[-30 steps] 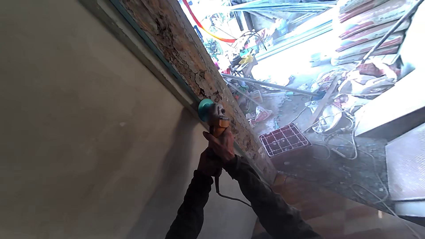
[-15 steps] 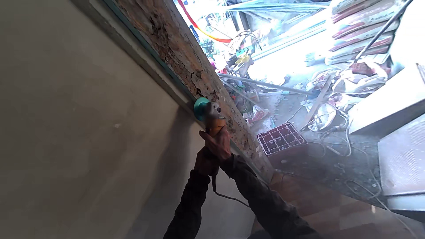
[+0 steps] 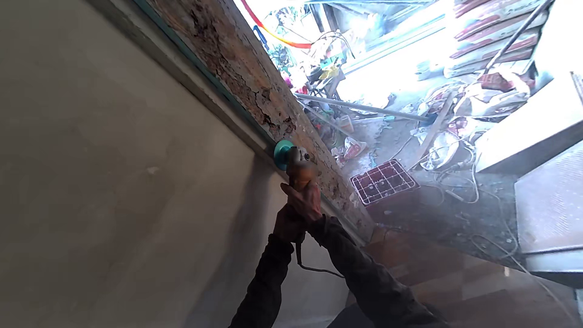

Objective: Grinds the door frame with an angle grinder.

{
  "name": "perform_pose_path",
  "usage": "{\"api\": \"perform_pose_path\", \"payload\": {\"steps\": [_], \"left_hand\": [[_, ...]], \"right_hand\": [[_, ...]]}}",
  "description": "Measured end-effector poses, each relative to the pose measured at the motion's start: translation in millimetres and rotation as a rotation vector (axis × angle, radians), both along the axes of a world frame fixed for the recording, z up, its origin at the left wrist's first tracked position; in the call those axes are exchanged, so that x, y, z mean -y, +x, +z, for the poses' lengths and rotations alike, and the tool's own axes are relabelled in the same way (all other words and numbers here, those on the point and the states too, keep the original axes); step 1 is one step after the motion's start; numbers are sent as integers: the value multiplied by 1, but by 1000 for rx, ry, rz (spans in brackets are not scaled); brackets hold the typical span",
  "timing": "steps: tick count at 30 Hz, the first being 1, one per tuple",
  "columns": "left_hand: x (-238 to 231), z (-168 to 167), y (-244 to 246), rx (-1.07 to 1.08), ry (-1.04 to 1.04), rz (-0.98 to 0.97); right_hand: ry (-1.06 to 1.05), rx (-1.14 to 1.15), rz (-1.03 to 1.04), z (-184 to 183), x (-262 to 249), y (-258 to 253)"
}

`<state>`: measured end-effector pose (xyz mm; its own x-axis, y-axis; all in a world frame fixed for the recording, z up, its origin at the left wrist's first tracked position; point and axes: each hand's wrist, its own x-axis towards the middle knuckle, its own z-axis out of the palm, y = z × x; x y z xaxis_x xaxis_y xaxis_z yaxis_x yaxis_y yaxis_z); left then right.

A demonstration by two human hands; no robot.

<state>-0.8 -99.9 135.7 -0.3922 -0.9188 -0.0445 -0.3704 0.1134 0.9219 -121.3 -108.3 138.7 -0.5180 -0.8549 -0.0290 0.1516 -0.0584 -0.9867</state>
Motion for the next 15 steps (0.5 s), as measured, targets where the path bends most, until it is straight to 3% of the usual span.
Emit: {"api": "perform_pose_path", "payload": {"steps": [9, 15], "left_hand": [[1, 42, -6, -13, -110, 83], [8, 4, 8, 38, 11, 28]], "right_hand": [[-97, -6, 9, 44, 2, 0], [-63, 64, -12, 7, -8, 9]]}}
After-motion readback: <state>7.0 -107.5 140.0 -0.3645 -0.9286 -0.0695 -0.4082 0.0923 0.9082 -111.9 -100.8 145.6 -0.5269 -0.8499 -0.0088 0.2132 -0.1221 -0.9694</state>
